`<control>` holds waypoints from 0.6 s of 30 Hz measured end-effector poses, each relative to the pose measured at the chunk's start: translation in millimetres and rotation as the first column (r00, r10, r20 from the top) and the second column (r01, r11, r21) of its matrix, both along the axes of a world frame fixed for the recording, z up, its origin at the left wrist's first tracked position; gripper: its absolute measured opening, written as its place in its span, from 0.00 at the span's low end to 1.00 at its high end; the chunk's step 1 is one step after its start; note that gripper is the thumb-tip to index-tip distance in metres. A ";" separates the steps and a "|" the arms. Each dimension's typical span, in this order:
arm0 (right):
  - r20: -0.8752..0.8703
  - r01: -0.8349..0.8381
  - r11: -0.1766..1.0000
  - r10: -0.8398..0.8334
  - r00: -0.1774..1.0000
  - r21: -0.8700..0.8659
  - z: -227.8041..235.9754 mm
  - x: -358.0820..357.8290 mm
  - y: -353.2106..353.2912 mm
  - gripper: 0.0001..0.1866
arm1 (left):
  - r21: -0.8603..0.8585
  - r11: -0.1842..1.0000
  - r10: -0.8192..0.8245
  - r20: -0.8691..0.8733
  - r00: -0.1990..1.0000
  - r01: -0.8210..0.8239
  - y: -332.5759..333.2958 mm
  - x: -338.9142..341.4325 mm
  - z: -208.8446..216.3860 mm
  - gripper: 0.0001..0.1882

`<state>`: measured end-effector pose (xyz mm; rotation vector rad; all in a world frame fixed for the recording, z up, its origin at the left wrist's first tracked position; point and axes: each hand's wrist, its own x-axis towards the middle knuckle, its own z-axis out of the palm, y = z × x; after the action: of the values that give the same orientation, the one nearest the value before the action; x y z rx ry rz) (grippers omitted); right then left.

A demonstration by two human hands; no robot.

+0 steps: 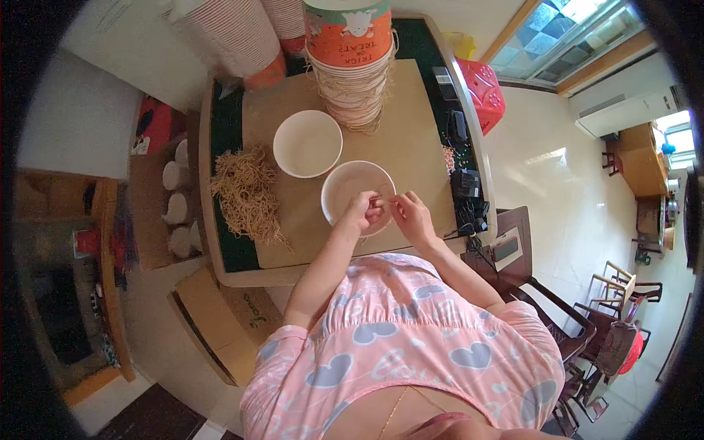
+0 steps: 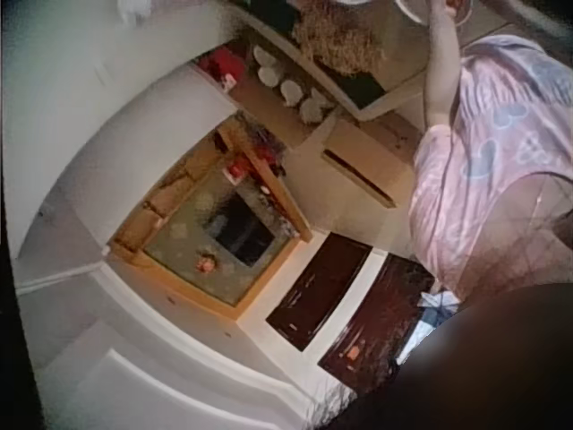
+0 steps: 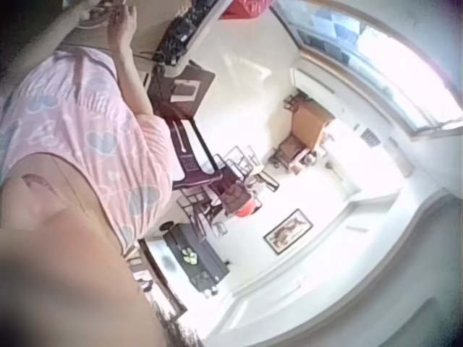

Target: Threading elastic string handles through pre-punched holes in festive paper buckets.

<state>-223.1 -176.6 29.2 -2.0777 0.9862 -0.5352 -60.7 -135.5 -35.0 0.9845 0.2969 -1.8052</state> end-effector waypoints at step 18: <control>-0.018 -0.104 0.983 0.103 0.995 -0.149 -2.8 3.6 -2.8 0.05 | -0.035 0.939 -0.305 0.371 0.877 0.341 18.4 -7.3 39.1 0.06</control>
<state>-219.5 -179.4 26.5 -2.2535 0.8612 -0.5597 -68.0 -117.1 4.2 1.3288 -0.1996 -1.8663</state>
